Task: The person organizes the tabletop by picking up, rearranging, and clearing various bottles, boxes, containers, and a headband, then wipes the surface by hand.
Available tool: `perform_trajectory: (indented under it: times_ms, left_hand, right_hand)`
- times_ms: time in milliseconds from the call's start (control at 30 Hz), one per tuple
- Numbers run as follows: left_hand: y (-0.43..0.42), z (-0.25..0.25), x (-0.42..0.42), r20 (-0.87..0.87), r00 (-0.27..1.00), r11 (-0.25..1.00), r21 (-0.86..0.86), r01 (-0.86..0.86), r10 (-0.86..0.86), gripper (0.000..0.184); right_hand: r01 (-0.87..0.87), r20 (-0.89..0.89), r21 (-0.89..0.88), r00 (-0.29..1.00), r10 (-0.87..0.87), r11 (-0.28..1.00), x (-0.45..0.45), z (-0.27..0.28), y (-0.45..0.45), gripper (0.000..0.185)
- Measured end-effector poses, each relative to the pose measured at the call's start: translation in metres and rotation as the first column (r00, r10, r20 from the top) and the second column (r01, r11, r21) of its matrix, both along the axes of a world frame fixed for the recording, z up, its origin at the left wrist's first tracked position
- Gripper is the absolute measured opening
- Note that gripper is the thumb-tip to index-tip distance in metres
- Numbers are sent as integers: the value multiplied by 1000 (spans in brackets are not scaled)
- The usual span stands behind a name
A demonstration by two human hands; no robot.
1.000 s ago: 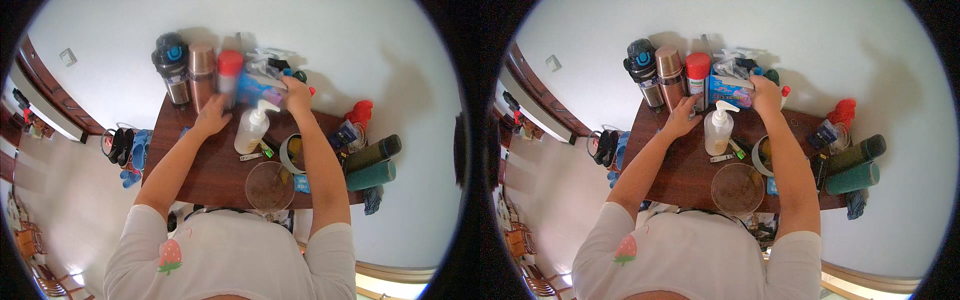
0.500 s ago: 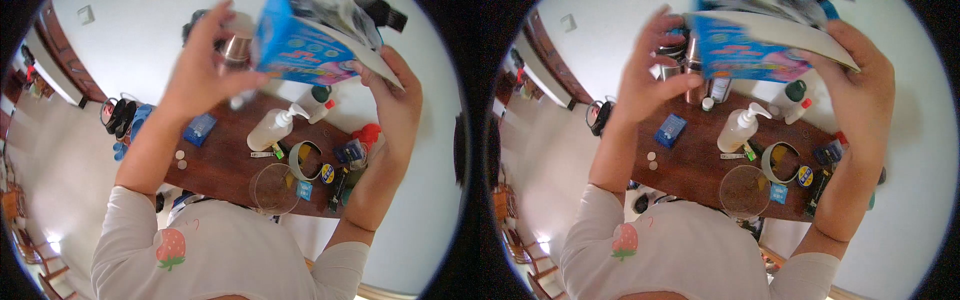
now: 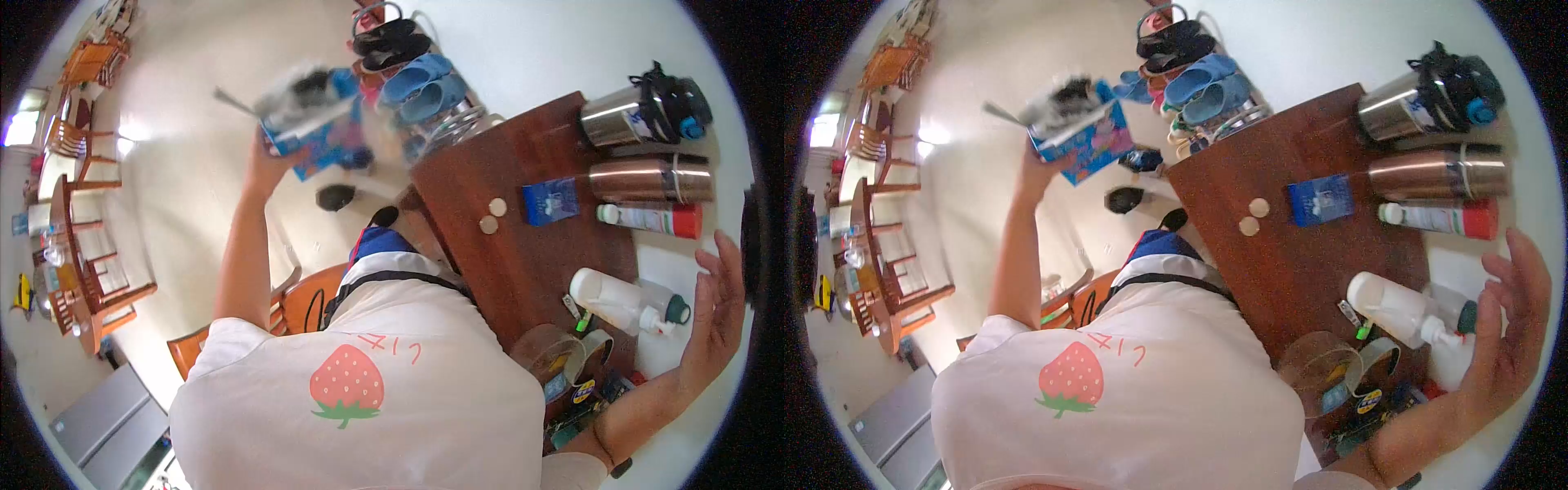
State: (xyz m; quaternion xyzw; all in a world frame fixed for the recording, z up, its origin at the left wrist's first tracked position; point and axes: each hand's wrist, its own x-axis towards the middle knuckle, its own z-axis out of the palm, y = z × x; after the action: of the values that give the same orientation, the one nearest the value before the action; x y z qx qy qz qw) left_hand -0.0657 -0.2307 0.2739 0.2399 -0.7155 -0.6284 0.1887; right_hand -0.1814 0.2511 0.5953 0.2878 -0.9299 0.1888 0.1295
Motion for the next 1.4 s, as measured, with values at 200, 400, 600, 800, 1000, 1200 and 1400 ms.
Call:
perform_trajectory:
  times_ms: [200, 400, 600, 800, 1000, 1200, 1400]
  left_hand:
    - [-15, -217, 130, 565, 816, 986, -164, -38, 126, 87]
    - [19, -233, 157, 748, 656, 995, -87, -46, 96, 102]
    - [-3, -289, 143, 821, 544, 984, 160, 76, -176, 100]
    - [-29, -265, 21, 561, 815, 990, 98, 105, -142, 39]
    - [49, -29, -134, -145, 986, 994, -92, 65, -78, 29]
    - [267, 163, -134, -239, 624, 667, -223, 711, -744, 42]
    - [393, 128, -130, -168, 110, 172, -422, 890, -980, 108]
  right_hand:
    - [91, 106, 74, 989, -99, 993, -31, -31, 42, 30]
    - [182, 183, 54, 965, -189, 982, -17, -43, 34, 27]
    - [282, 112, -8, 954, -279, 960, 20, -34, 46, 18]
    - [561, 102, -507, 793, -601, 654, 91, 9, 118, 16]
    - [786, 295, -363, 606, -739, 500, 134, -59, 215, 22]
    - [684, 407, -370, 728, -552, 629, 86, -130, 192, 54]
    - [334, 517, -434, 853, -72, 837, 56, -149, 123, 88]
